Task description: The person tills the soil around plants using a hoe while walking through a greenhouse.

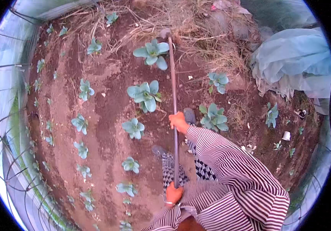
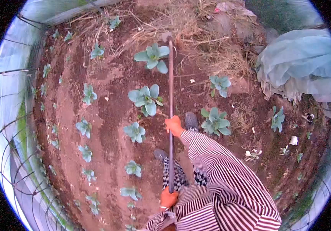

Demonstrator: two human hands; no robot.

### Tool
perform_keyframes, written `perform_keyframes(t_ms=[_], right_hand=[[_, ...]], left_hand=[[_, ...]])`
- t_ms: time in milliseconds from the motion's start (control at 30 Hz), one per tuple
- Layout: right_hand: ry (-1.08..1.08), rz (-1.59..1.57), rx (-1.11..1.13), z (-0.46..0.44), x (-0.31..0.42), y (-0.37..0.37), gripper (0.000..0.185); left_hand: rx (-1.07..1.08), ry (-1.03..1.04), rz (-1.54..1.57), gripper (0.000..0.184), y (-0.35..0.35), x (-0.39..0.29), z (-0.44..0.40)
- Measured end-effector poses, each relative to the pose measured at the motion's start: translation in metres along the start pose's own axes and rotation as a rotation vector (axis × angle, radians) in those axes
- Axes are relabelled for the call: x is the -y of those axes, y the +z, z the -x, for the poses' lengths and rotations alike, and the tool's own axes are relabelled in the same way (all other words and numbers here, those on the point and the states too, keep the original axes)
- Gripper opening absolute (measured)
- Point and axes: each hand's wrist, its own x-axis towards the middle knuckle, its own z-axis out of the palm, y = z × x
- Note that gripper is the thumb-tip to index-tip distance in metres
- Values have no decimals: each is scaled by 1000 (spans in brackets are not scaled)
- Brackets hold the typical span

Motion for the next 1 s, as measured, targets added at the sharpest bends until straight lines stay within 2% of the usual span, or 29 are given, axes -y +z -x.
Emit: perform_keyframes(t_ms=[33, 67, 100, 167, 200, 300, 367, 433, 533, 567, 633, 667, 700, 733, 767, 833, 900, 1000], right_hand=[[55, -47, 52, 36, 10, 6, 15], [112, -25, -2, 52, 7, 8, 14], [295, 46, -170, 70, 26, 23, 14], [371, -37, -120, 82, 40, 22, 15], [346, -60, -86, 88, 48, 24, 15], [216, -85, 9, 84, 101, 36, 13], [26, 16, 81, 64, 135, 41, 11], [-123, 176, 34, 33, 182, 52, 10], [-267, 296, 50, -31, 235, 55, 15], [-239, 371, 12, -59, 238, 50, 16], [-293, 415, 236, -111, 196, 4, 17], [-212, 684, 165, -112, 169, -18, 18], [-121, 945, 86, -92, 134, -34, 19], [-9, 759, -49, -75, 109, -34, 20], [81, 574, -170, -74, 96, -26, 20], [126, 257, -6, 0, 101, -7, 16], [196, 199, -66, 25, 88, 1, 16], [268, 66, -79, 41, 89, 11, 17]], left_hand=[[-31, -33, -68, 28, -6, 7, 14], [-58, 3, -57, 26, -7, 24, 25], [-78, 30, -52, 25, -6, 36, 34], [-156, -99, -183, 27, -4, 18, 42], [-191, -169, -247, 27, -1, 11, 47], [-232, -147, -246, 31, 24, 17, 17], [-212, -41, -75, 33, 40, 5, -20], [-286, 193, -16, 29, 48, -35, -59], [-249, 127, 150, 23, 47, -116, -96], [-266, 143, 228, 22, 54, -133, -105], [-184, 56, 143, 21, 73, -139, -103], [-41, -26, 261, 22, 96, -124, -94], [-14, -5, 294, 23, 99, -107, -74], [13, 16, 328, 25, 97, -98, -52], [-92, 160, 291, 27, 85, -89, -45], [71, -122, 6, 31, 48, -65, -8], [-54, 2, -89, 31, 37, -20, 7], [-128, -44, -139, 31, 22, -8, 14]])
